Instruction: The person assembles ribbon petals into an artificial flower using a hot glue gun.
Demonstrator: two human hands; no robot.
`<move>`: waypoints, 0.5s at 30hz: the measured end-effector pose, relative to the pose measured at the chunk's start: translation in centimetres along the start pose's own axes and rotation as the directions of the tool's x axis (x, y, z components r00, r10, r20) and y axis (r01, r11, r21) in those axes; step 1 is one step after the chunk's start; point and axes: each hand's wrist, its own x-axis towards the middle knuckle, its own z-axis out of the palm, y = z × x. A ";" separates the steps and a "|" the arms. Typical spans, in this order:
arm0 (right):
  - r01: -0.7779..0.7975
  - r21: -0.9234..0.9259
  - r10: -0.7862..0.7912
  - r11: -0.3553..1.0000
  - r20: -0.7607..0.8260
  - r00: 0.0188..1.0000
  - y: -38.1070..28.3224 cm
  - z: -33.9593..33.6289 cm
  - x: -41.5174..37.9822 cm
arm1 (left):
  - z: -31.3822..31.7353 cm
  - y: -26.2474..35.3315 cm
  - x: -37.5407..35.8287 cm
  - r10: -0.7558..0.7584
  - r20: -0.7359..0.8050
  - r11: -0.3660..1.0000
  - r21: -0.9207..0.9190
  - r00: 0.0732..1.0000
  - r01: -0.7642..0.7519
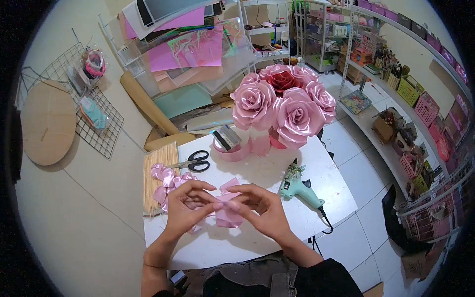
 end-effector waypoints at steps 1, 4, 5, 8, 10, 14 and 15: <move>-0.040 0.138 0.041 0.990 -0.007 0.999 0.1 -0.3 0.2 | -0.2 -0.1 0.2 0.027 -0.037 1.000 -0.001 0.999 -0.027; -0.083 0.283 0.084 0.955 0.010 0.996 0.4 -0.4 0.5 | -0.7 -0.1 0.8 0.010 -0.119 0.999 -0.042 0.993 -0.016; -0.092 0.199 0.087 0.976 0.036 0.996 0.4 -0.2 0.6 | -0.9 -0.4 0.9 0.031 -0.123 0.998 -0.049 0.992 -0.038; -0.096 0.126 0.092 0.987 0.036 0.995 1.5 0.1 0.9 | -1.2 -0.2 1.2 -0.035 -0.086 0.999 -0.015 0.996 0.034; -0.080 0.128 0.074 0.989 0.054 0.996 2.3 -0.1 1.3 | -2.3 -0.2 1.0 -0.030 -0.104 0.999 -0.016 0.994 0.028; -0.122 0.012 0.122 0.992 -0.015 0.992 2.3 0.0 1.6 | -7.8 2.8 -0.6 0.020 -0.275 0.963 0.264 0.961 0.056; -0.115 -0.028 0.115 0.993 -0.010 0.993 2.5 0.2 1.7 | -9.3 4.1 -1.7 0.105 -0.400 0.951 0.308 0.910 0.026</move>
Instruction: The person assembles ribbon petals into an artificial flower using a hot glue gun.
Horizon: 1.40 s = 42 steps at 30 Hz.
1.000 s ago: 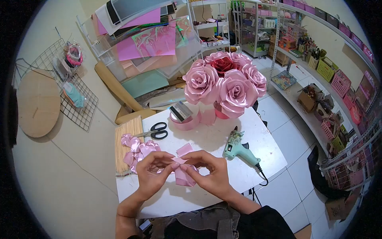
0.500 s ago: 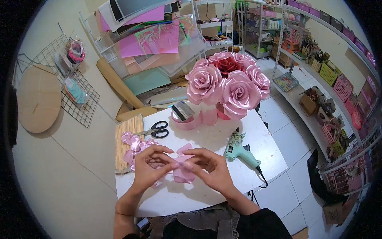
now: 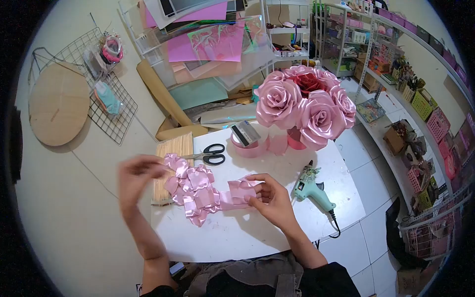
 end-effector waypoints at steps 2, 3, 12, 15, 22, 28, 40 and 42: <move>-0.013 -0.155 0.020 0.988 0.044 0.999 0.7 0.2 0.4 | -3.8 1.3 -1.2 0.118 -0.306 0.993 0.040 0.945 -0.111; -0.017 -0.304 0.044 0.952 0.082 0.996 1.0 0.5 0.6 | -5.6 1.3 -2.2 0.188 -0.450 0.982 0.059 0.873 -0.181; 0.213 -0.464 -0.093 0.860 0.267 0.959 1.2 5.6 5.4 | -12.8 -2.2 -5.1 0.295 -0.732 0.812 -0.147 0.614 -0.564; 0.227 -0.340 -0.133 0.912 0.279 0.951 1.9 7.4 6.4 | -7.7 -0.2 -2.1 0.254 -0.596 0.824 -0.279 0.762 -0.493; 0.607 -0.641 -0.363 0.470 0.487 0.795 1.6 8.1 7.8 | -4.3 1.5 0.1 0.286 -0.457 0.738 -0.456 0.842 -0.498; 0.054 -0.067 0.024 0.996 0.819 0.573 -3.4 13.7 7.0 | -4.5 5.1 2.1 0.387 -0.313 0.729 -0.473 0.867 -0.496; 0.339 -0.251 -0.052 0.907 0.731 0.681 -7.9 12.2 12.2 | -4.0 -2.1 0.7 0.293 -0.092 0.903 -0.301 0.952 -0.307; 0.392 -0.329 -0.030 0.859 0.733 0.679 -9.6 12.4 12.4 | -1.9 -4.8 0.8 0.239 0.048 0.897 -0.394 0.970 -0.201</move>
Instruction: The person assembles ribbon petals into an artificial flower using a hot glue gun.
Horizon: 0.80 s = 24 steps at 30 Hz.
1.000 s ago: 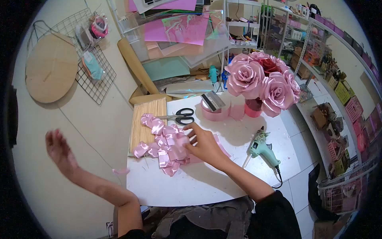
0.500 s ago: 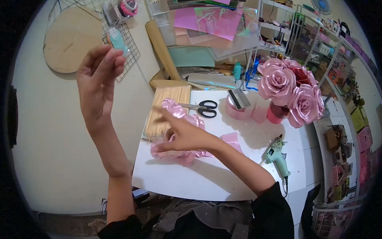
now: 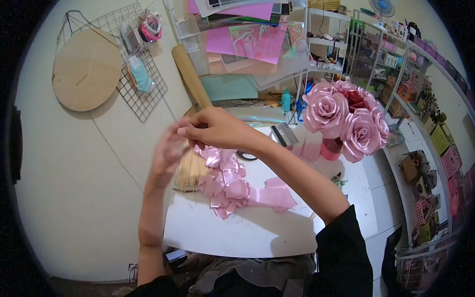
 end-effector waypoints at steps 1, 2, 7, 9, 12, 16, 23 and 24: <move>0.003 -0.014 -0.003 1.000 -0.007 1.000 -0.6 -0.4 0.1 | 1.0 -1.0 0.0 -0.011 0.032 0.996 -0.087 0.999 0.014; 0.001 0.068 -0.003 0.998 0.022 1.000 -1.2 -0.7 0.2 | 1.9 -1.7 0.3 -0.021 0.068 0.985 -0.172 0.997 0.033; 0.055 0.086 -0.055 0.995 -0.006 0.998 -2.9 -2.6 0.8 | 4.8 -0.9 1.1 -0.072 0.108 0.963 -0.250 0.991 0.098; 0.043 0.024 -0.041 0.999 -0.051 0.998 -3.9 -3.9 0.8 | 4.7 -1.3 1.2 -0.084 0.189 0.961 -0.245 0.978 0.130; 0.113 -0.014 -0.114 0.993 -0.212 0.971 -6.3 -6.0 0.1 | 4.6 -3.0 0.7 -0.098 0.224 0.940 -0.299 0.970 0.164; 0.294 -0.207 -0.356 0.933 -0.409 0.841 -8.8 -9.5 -1.5 | 3.6 -6.7 0.3 -0.261 0.296 0.922 -0.206 0.919 0.328; 0.641 -0.223 -0.603 0.734 -0.648 0.466 -15.1 -17.3 -9.1 | 1.5 -7.3 -1.0 -0.496 0.245 0.853 -0.043 0.833 0.520; 0.620 -0.223 -0.599 0.752 -0.622 0.504 -15.3 -17.7 -10.5 | 1.4 -6.7 -0.8 -0.482 0.195 0.865 -0.047 0.854 0.499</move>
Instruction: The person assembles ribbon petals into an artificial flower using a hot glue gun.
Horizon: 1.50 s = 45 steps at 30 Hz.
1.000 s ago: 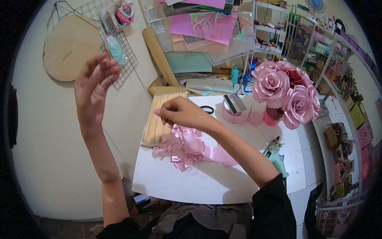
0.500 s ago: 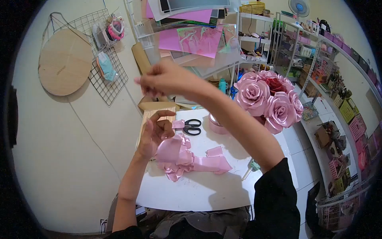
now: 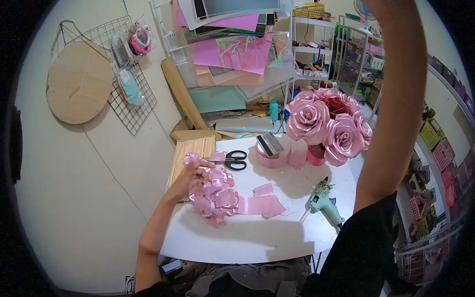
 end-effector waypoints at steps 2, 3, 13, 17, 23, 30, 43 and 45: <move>-0.067 -0.061 0.062 0.996 -0.079 0.995 0.6 -2.2 -1.4 | -0.4 1.8 -0.2 0.102 0.020 0.992 0.077 0.995 -0.103; -0.115 -0.098 0.094 0.988 -0.200 0.975 2.8 -2.8 -2.7 | -0.4 3.0 -0.3 0.203 0.045 0.965 0.158 0.978 -0.208; -0.819 -0.070 0.723 0.569 0.518 0.457 12.6 12.3 -17.0 | 1.8 9.7 0.7 0.395 -0.126 0.915 -0.038 0.910 -0.402; -0.836 0.024 0.695 0.548 0.544 0.471 13.3 12.4 -15.8 | 1.6 11.5 0.6 0.405 -0.168 0.862 -0.258 0.899 -0.437; -0.675 0.239 0.492 0.698 0.525 0.695 10.3 9.2 -15.6 | 4.8 11.3 -1.0 0.845 -0.070 0.485 0.516 0.530 -0.706; -0.672 0.739 0.627 0.052 0.499 0.598 4.6 6.5 -22.0 | 13.6 12.9 -2.4 0.842 0.136 0.284 0.711 0.522 -0.643; -0.150 0.976 0.648 -0.157 0.217 0.731 3.1 6.3 -28.5 | 19.0 10.2 -0.9 0.822 0.277 0.200 0.679 0.498 -0.706; -0.105 0.982 0.597 -0.159 0.181 0.782 2.9 6.6 -28.5 | 18.9 10.0 -0.6 0.822 0.297 0.189 0.663 0.486 -0.724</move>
